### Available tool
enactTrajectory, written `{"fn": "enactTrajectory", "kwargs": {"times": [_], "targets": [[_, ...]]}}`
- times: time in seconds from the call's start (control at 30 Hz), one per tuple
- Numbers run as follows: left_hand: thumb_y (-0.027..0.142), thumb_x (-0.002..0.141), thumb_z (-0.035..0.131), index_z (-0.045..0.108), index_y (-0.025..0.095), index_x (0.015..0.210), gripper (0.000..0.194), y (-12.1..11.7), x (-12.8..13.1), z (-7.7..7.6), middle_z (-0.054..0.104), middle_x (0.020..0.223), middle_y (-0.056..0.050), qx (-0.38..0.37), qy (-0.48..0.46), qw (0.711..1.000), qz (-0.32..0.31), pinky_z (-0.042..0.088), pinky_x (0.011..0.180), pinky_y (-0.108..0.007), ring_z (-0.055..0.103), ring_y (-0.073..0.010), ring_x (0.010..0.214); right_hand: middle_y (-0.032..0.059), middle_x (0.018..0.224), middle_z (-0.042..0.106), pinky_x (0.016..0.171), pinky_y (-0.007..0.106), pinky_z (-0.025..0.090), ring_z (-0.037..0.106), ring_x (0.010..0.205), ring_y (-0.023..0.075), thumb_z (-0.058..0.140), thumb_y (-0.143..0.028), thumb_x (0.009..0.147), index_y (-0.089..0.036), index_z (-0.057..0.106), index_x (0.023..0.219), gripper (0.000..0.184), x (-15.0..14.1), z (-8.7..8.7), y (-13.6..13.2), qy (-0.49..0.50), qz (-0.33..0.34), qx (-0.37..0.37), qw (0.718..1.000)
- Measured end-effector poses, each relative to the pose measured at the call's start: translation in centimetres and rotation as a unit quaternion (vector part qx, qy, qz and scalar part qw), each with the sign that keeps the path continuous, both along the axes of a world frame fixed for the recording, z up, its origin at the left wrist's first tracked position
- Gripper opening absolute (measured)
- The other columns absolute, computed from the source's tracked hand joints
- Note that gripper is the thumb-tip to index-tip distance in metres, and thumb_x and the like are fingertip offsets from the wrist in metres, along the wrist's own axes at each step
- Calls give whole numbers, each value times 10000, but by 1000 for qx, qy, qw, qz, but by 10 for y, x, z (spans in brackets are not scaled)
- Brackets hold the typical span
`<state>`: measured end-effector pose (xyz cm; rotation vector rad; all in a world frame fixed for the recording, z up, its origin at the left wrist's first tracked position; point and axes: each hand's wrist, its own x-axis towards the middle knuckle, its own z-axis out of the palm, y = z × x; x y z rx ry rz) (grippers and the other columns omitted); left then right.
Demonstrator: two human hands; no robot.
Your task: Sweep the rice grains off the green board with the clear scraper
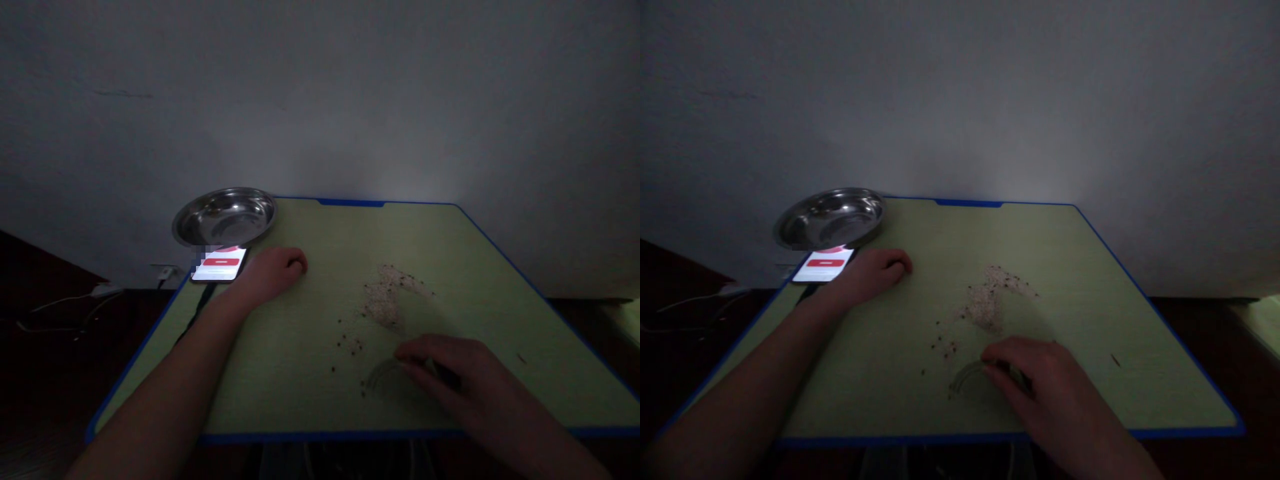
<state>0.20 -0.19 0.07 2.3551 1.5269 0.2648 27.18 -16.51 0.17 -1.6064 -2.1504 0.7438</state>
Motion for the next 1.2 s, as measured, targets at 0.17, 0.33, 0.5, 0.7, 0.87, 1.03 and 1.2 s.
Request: {"fn": "enactTrajectory", "kwargs": {"times": [0.17,0.33,0.5,0.7,0.87,1.03,1.2], "targets": [[232,769,416,702,213,847,297,0,0,0,699,813,-28,0,4,1000,3,426,643,-278,595,-167,698,17,946,734,766,342,531,682,848,194,486,-311,910,-274,699,967,224,0,-7,-5,-11,9,-8,1000],[227,765,416,704,212,843,299,0,0,1,701,821,-28,1,3,1000,5,428,645,-280,598,-168,699,33,938,735,745,348,538,686,826,200,478,-323,910,-256,701,966,240,3,-8,1,-19,-23,26,999],[226,763,417,702,209,850,298,0,0,0,702,828,-30,1,4,1000,3,424,643,-280,597,-166,702,23,943,735,745,346,537,684,834,196,478,-308,911,-266,697,956,227,-3,-8,3,-10,5,16,1000],[224,763,414,703,208,843,301,2,0,-2,699,806,-24,6,-1,1000,-5,420,633,-267,591,-157,691,21,971,732,763,352,534,682,860,200,480,-339,913,-277,689,987,231,2,-3,-1,-10,-32,22,999],[229,763,413,706,202,839,304,0,0,0,697,799,-28,2,0,1000,3,416,623,-270,594,-163,688,1,960,729,766,340,528,677,861,188,486,-314,913,-290,688,959,209,-1,-5,-2,-11,9,-9,1000],[227,762,417,705,205,841,299,1,0,-1,705,825,-28,6,-6,1000,2,419,630,-272,599,-164,692,7,939,730,767,342,521,675,844,187,490,-287,910,-275,689,947,203,-9,-9,2,-5,10,-17,1000],[234,762,419,707,204,843,300,1,-1,-3,707,841,-38,3,-7,1000,3,421,640,-288,611,-182,724,20,939,728,754,345,520,677,838,191,467,-295,915,-269,691,955,229,-8,-5,1,-4,1,5,1000]]}}
